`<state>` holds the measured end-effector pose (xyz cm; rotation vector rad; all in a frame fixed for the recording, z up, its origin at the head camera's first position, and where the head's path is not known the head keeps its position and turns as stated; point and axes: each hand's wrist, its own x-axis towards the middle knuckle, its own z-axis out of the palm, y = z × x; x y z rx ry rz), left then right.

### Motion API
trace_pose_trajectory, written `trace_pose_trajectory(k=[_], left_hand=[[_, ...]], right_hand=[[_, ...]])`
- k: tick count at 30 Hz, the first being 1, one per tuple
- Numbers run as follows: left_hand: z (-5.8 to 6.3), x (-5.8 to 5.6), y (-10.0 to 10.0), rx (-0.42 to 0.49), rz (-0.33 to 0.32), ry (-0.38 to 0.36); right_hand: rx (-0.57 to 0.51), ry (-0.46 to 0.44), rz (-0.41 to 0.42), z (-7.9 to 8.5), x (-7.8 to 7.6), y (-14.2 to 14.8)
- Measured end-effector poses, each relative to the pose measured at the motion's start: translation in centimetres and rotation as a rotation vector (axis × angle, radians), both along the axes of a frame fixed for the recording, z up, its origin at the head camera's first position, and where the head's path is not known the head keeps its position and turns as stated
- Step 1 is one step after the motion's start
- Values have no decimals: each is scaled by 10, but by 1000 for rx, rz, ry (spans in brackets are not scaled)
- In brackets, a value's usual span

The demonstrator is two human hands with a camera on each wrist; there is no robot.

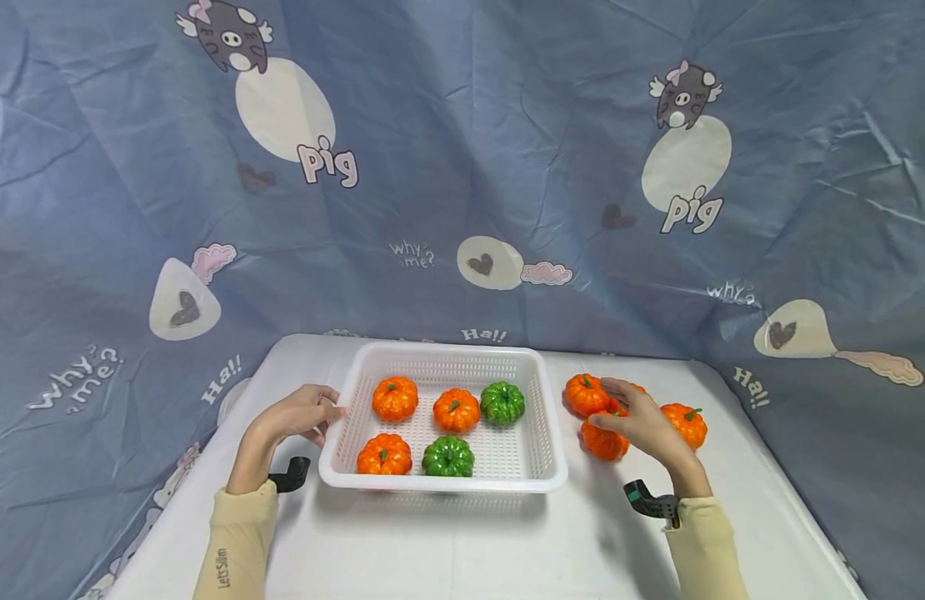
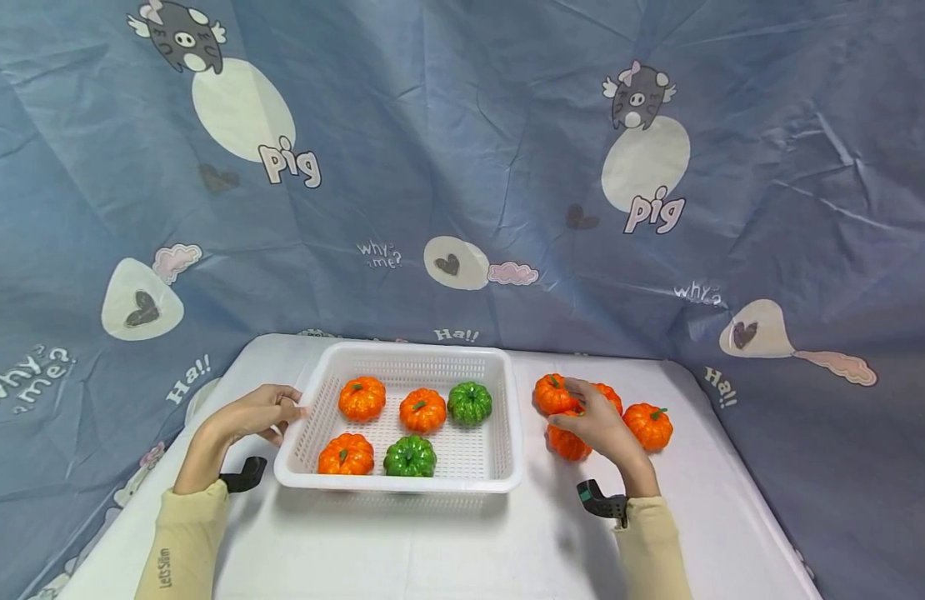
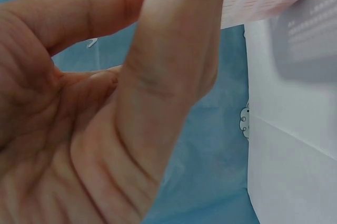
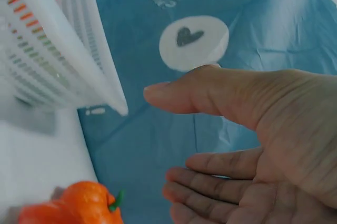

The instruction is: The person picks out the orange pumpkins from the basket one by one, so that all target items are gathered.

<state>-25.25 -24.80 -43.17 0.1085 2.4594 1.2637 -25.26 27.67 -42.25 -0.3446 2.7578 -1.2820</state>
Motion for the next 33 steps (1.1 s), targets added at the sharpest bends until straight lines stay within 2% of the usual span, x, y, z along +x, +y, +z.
trace_pose_trajectory(k=[8,16,23,27,30,33], left_hand=[[-2,-1,-1,4,-6,7],[0,-1,-1,17,3,-9],[2,0,1,7,0,-7],[1,0,1,2,7,-9],[0,0,1,-2,17,-14],[-1,-1,0,-5,14,-11]], right_hand=[[-62,-2,48,-1,4,-17],[-9,34,49,3,10,-33],[-66,32,123,2,13,-58],[-109,22,173,2,12,-74],[-134,-12,179,6,8,-86],[-114,-29,193,12,2,-97]])
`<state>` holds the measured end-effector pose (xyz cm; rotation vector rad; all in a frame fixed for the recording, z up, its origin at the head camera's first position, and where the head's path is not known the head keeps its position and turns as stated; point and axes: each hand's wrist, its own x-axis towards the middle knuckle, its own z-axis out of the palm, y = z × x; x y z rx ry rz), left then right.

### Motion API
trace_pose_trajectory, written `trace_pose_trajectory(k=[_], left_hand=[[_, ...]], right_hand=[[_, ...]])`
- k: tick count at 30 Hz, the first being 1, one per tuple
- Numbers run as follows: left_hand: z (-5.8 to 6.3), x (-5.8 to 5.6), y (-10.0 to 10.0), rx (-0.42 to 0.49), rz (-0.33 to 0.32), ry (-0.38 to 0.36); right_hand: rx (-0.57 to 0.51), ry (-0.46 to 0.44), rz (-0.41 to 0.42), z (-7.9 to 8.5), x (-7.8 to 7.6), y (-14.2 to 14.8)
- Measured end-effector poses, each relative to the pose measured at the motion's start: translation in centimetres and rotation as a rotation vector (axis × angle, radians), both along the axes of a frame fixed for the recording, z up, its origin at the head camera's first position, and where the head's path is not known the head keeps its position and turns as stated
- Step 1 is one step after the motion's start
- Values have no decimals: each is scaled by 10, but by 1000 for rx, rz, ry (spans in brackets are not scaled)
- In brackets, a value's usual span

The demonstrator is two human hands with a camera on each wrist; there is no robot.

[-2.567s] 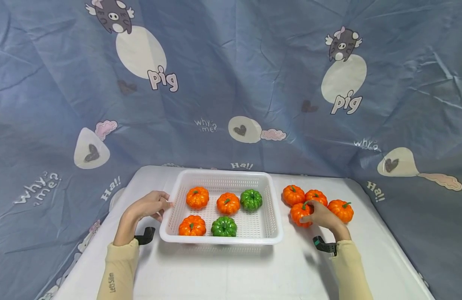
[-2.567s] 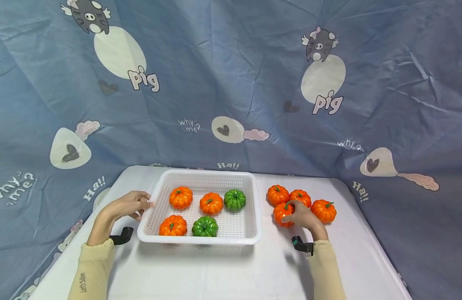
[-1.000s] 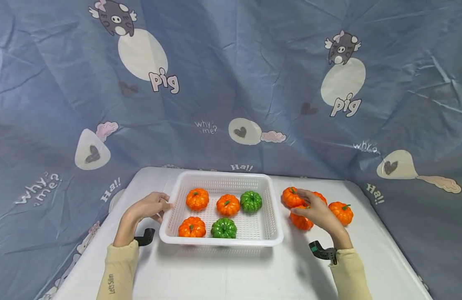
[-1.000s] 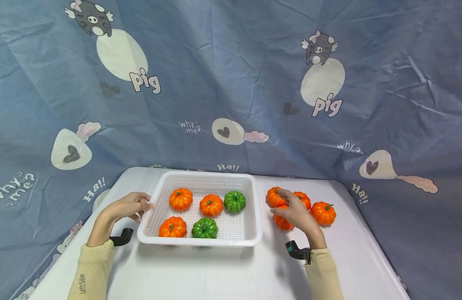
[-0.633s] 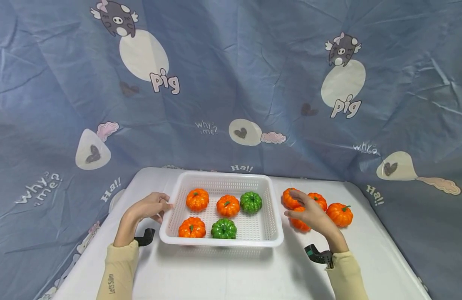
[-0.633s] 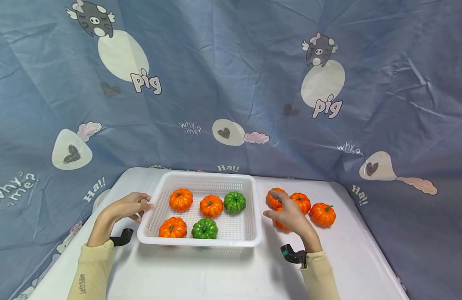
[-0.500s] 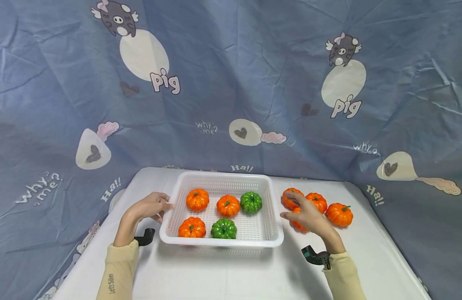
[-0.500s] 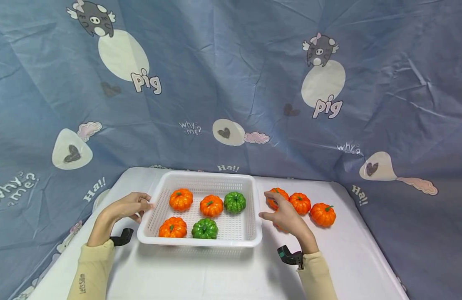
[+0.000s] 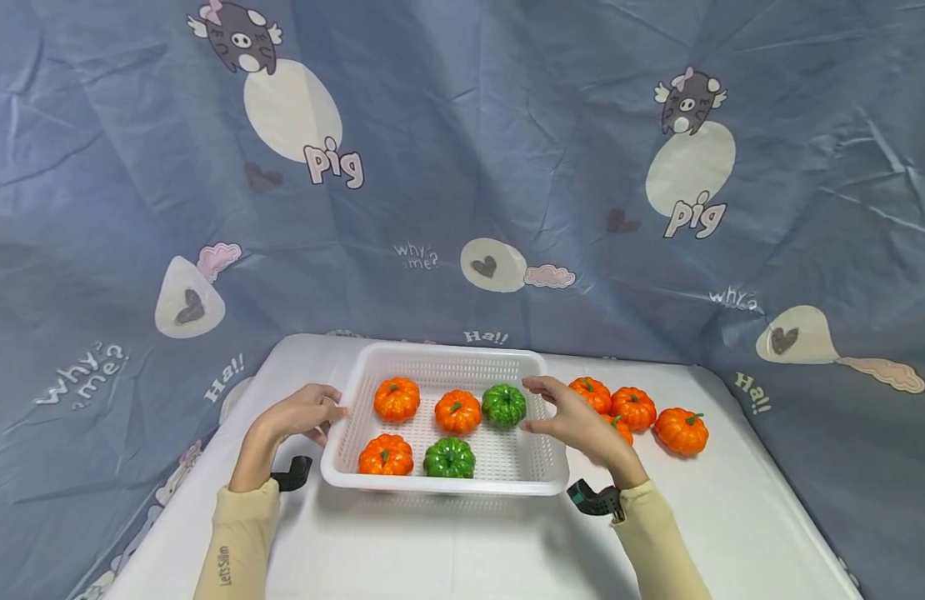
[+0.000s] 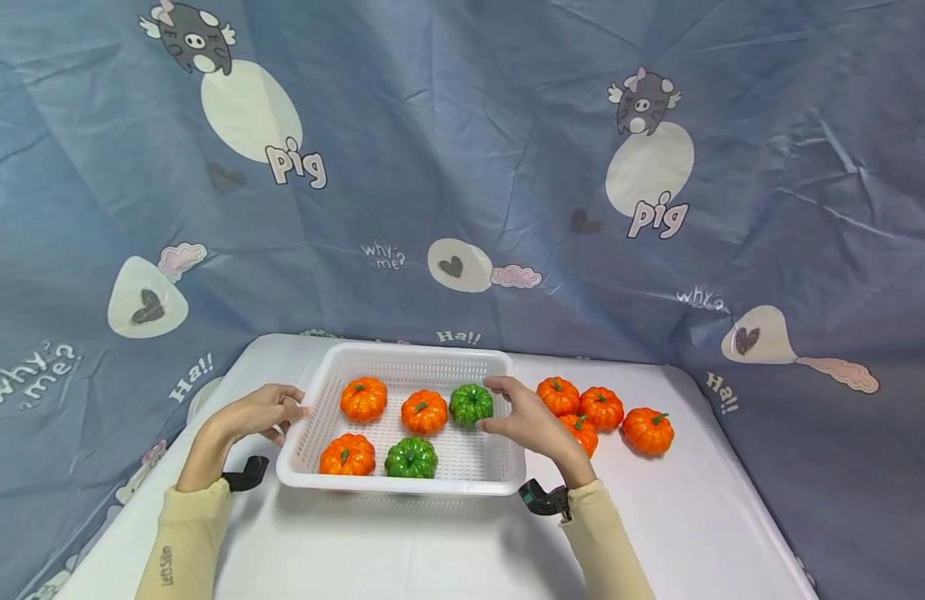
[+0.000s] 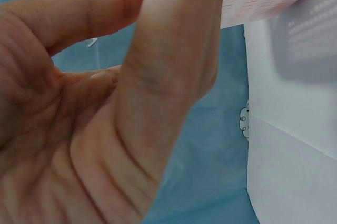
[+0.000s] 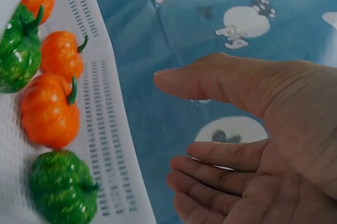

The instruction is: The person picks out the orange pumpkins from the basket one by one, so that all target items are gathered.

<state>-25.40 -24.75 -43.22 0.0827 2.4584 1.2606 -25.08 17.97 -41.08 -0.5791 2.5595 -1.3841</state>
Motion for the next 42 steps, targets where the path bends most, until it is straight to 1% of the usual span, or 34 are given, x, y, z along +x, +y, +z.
trace_pose_trajectory(k=[3,6,10,15,18,19,24,29,36,40,42], left_hand=[[0,1,0,10,3,0],[0,1,-1,14,-11,5],[0,2,-1,13,-18,6],[-1,0,-1,4,-2,3],[-1,-1,0,4,8,2],[-1,-1,0,2,1,4],[1,-1,0,1,9,2],[1,1,1,6,1,3],[3,1,1,7,-10,4],[3,2,0,13,-17,11],[2,3,0,21,-14,8]], right_hand=[[56,14,11,5,-8,-13],[97,33,37,7,-17,-26],[100,55,82,5,-31,-43],[129,71,126,-3,-48,-62],[152,41,137,-9,-56,-72],[163,32,139,-11,-59,-74],[232,-16,140,-25,-72,-87],[263,-55,152,-38,-80,-94],[321,-74,175,-43,-84,-98],[391,-59,183,-46,-84,-101],[424,-37,197,-48,-84,-103]])
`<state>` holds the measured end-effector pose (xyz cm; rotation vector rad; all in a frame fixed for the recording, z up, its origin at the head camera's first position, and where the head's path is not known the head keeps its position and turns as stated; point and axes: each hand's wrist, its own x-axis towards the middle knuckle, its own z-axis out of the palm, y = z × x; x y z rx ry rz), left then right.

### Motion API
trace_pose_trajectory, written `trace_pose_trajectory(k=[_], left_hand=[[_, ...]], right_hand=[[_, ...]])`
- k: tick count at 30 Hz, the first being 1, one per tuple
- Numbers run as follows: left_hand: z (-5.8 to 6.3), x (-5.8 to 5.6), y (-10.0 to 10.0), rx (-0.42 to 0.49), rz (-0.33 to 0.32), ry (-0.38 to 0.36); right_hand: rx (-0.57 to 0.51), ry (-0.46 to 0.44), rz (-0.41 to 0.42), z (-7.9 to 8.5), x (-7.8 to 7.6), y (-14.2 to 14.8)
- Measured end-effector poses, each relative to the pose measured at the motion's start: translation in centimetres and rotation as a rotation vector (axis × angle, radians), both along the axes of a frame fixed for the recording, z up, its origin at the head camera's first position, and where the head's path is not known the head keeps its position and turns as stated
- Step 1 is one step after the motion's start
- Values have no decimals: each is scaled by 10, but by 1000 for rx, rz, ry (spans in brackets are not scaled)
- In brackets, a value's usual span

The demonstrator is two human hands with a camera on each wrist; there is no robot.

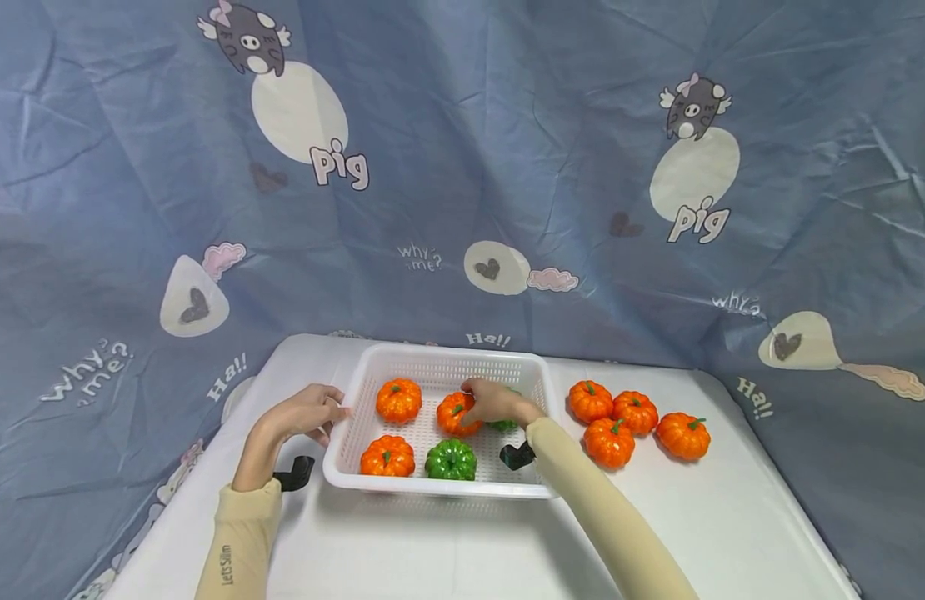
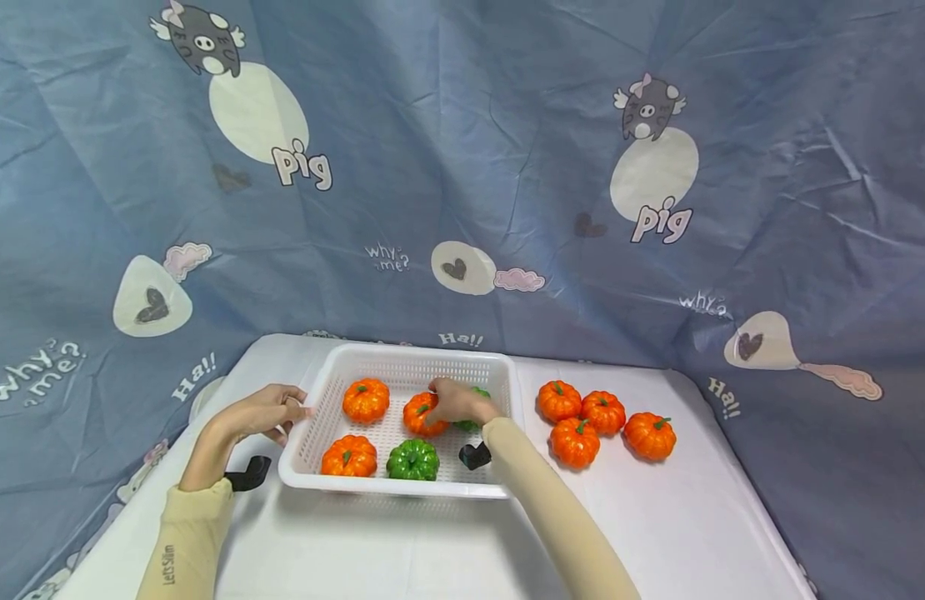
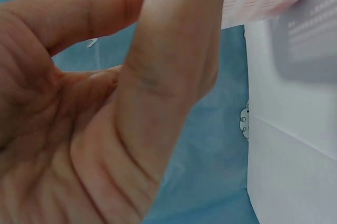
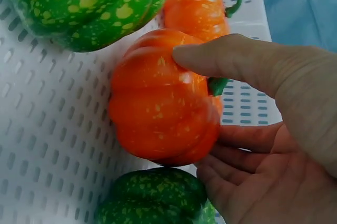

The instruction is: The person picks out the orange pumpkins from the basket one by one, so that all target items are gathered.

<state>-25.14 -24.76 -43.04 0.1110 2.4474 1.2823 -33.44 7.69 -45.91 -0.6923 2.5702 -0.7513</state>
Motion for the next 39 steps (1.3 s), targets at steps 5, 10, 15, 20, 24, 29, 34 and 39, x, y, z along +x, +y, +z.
trace_pose_trajectory(k=[5,10,15,20,24,29,34,39], left_hand=[[0,1,1,6,-4,-5],[2,1,1,-3,2,-3],[2,1,2,2,1,-6],[2,0,1,2,-11,6],[2,0,-1,5,-4,3],[1,-1,-1,0,4,-3],[2,0,0,-7,5,-8],[2,0,1,-14,2,-6]], right_hand=[[42,37,33,-4,2,-5],[54,60,34,-4,3,-6],[46,57,23,-1,5,-4],[35,22,5,5,7,-1],[24,14,-5,8,8,0],[-5,37,-10,9,10,4],[-42,47,-19,12,14,9],[-95,52,-26,21,21,16]])
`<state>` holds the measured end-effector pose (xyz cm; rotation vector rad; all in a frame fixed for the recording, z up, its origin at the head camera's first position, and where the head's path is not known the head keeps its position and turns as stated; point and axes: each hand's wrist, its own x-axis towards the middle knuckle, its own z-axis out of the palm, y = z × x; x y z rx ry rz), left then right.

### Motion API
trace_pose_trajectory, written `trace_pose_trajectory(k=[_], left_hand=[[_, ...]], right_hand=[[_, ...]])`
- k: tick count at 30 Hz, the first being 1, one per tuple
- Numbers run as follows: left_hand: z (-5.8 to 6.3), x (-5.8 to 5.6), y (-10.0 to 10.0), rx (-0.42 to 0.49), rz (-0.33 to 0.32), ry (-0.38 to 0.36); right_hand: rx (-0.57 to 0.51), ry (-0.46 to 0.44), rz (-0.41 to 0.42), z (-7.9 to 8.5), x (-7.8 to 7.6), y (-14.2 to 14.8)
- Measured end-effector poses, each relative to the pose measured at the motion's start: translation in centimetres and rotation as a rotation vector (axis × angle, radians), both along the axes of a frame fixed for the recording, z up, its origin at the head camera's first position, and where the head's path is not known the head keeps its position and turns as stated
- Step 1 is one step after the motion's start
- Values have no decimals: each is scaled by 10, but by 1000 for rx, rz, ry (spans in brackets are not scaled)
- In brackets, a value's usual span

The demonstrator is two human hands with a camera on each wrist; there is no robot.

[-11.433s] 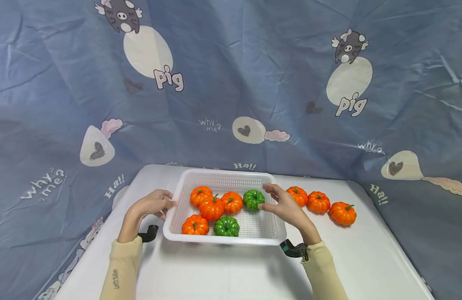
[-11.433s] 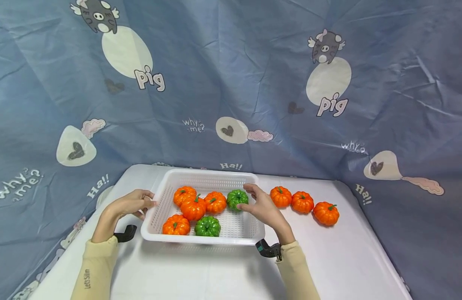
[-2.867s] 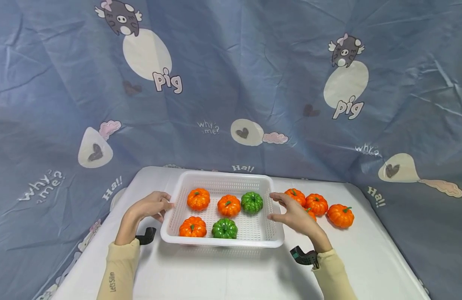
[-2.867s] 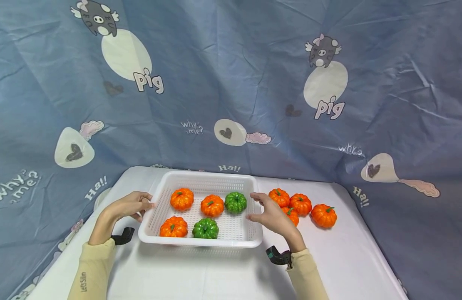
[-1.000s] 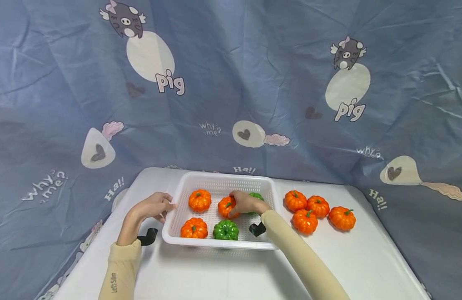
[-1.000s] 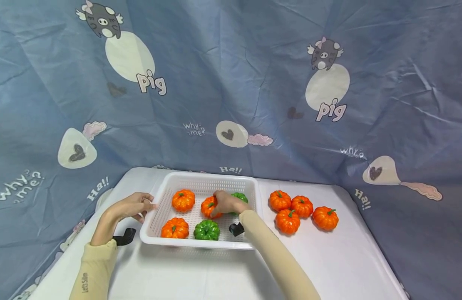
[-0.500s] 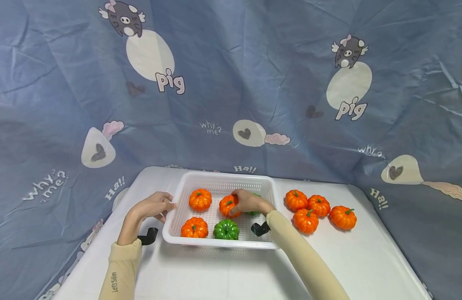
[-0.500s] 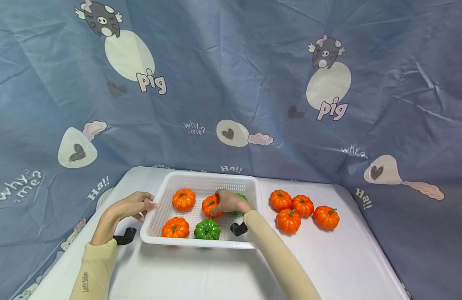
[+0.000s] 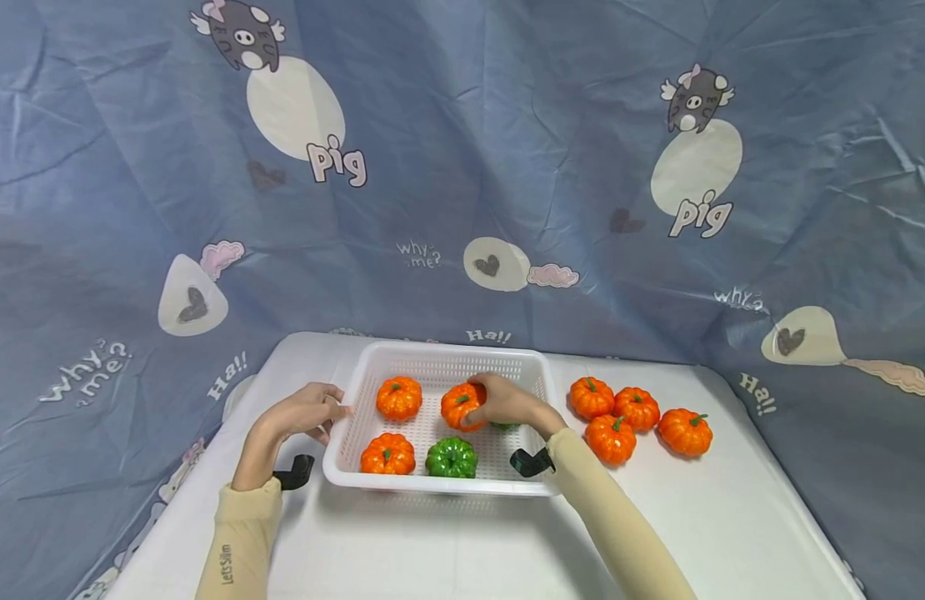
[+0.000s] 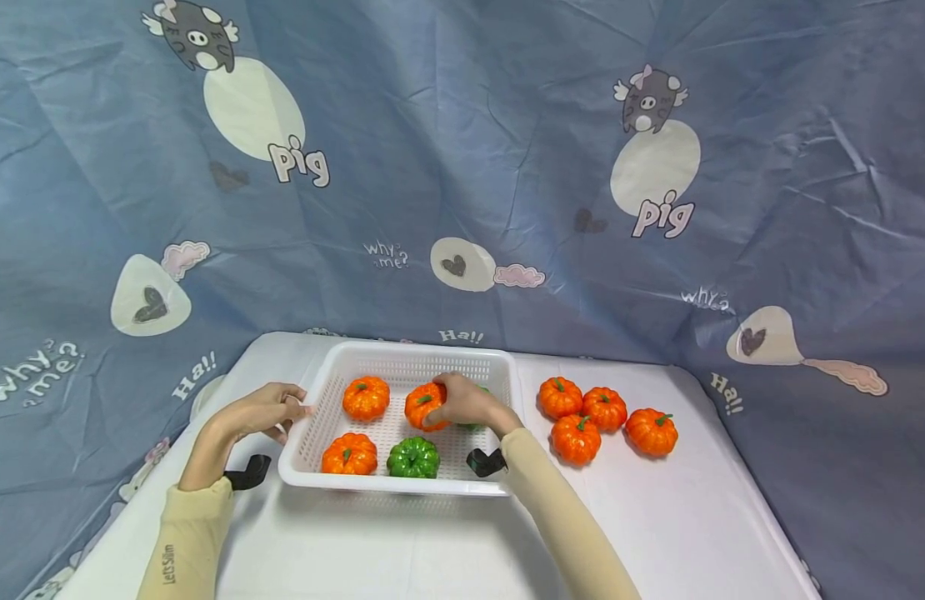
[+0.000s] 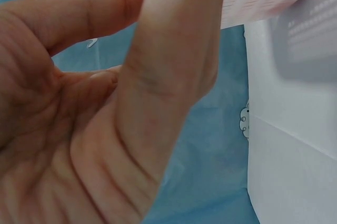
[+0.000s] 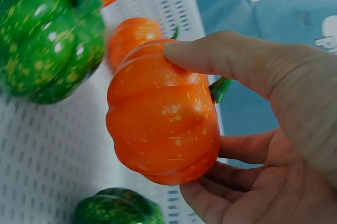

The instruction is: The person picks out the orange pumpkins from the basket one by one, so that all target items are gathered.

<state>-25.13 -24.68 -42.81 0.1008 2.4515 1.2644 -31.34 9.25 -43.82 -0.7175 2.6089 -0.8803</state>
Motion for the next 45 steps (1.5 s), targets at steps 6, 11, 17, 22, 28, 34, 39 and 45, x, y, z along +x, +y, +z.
trace_pose_trajectory(k=[6,11,17,22,28,34,39,45], left_hand=[[-1,0,-1,1,-6,2],[-2,-1,-2,4,-8,2],[-2,-2,-1,0,-5,0],[-2,-2,-1,4,-6,1],[-3,-1,-1,-4,-3,1],[-4,-3,-1,-7,-3,0],[-3,-2,-1,-14,-6,1],[-2,-1,-2,-23,-13,10]], right_hand=[[-59,25,7,14,12,7],[-84,56,13,24,25,15],[-101,79,-14,33,46,29],[-111,88,-29,35,61,40],[-151,66,-57,31,70,59],[-212,-17,-73,27,74,87],[-251,-69,-74,27,75,113],[-213,-95,-164,33,81,148]])
